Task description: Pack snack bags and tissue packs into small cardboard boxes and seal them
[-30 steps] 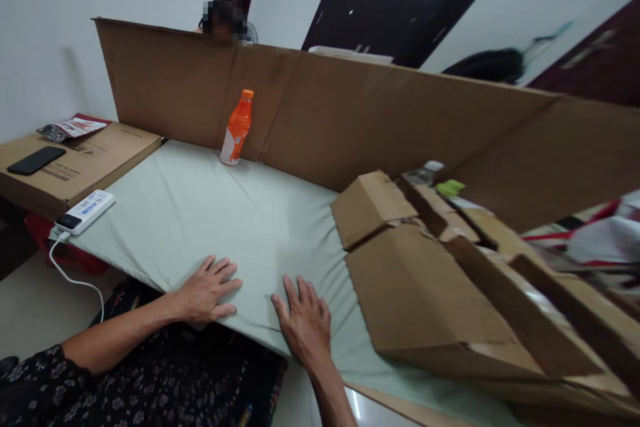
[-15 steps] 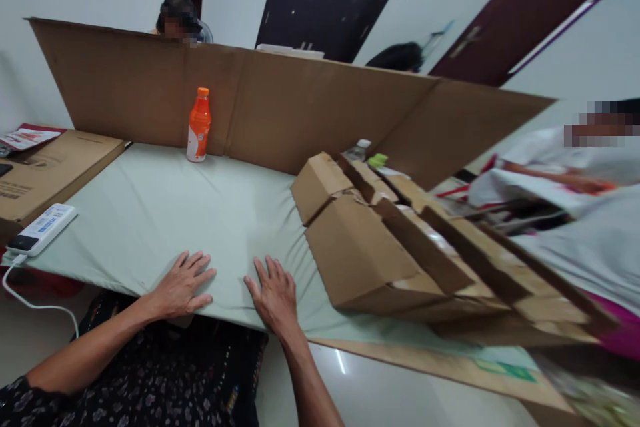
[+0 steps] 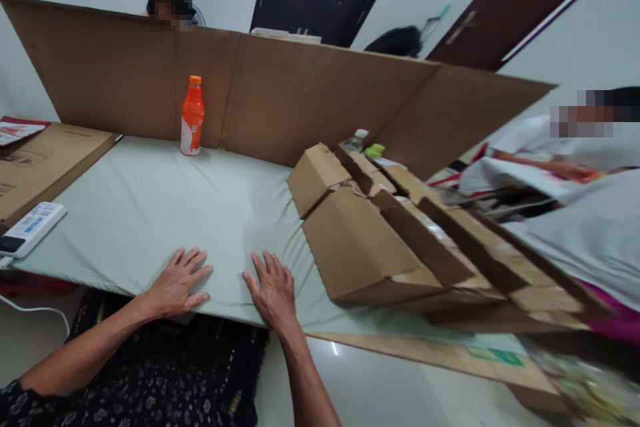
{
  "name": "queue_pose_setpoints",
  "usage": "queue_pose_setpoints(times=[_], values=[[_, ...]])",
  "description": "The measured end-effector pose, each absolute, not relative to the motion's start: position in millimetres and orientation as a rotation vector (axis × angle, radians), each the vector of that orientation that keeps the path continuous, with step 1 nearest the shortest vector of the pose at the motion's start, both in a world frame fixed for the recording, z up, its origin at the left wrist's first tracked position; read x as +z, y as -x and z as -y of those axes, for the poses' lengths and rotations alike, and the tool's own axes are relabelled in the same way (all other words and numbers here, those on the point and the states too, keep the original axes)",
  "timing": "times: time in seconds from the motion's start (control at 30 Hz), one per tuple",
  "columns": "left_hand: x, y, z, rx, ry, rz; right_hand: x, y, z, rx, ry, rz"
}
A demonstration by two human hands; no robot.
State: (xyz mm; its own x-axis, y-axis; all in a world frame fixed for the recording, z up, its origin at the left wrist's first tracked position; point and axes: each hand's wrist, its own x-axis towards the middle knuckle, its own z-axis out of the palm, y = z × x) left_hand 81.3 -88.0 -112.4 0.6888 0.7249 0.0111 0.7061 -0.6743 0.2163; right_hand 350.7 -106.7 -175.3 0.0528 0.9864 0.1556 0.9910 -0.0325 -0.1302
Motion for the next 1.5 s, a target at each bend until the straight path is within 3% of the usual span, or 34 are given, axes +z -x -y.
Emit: queue_pose_setpoints(times=[0.33,0.47,0.57,0.7,0.8,0.9,1.0,1.13,1.33,1.5], values=[[-112,-80,87,0.134,-2.682,-1.148,-179,-360,109,0.090,1.825,1.845],[-111,-80,84,0.138,-2.681,-1.140,-159,-362,118,0.135,1.702,1.786],[-111,-81,81,0.139,-2.679,-1.136,-120,-369,128,-0.038,1.622,1.715],[-110,-82,80,0.124,-2.681,-1.128,-60,-408,137,-0.510,1.562,1.517],[-109,-82,82,0.116,-2.670,-1.126,-41,-459,129,-0.724,1.691,1.388],[-108,-81,85,0.132,-2.640,-1.128,-44,-503,113,-0.595,1.913,1.272],[-108,-81,88,0.159,-2.605,-1.118,-46,-523,105,-0.259,2.067,1.194],[-111,-80,91,0.204,-2.576,-1.111,-31,-509,108,0.008,1.951,1.152],[-110,-56,80,0.252,-2.405,-1.074,-16,-453,104,0.033,1.758,1.323],[-97,-15,45,0.563,-2.169,-1.169,-13,-382,85,0.092,1.514,1.665]])
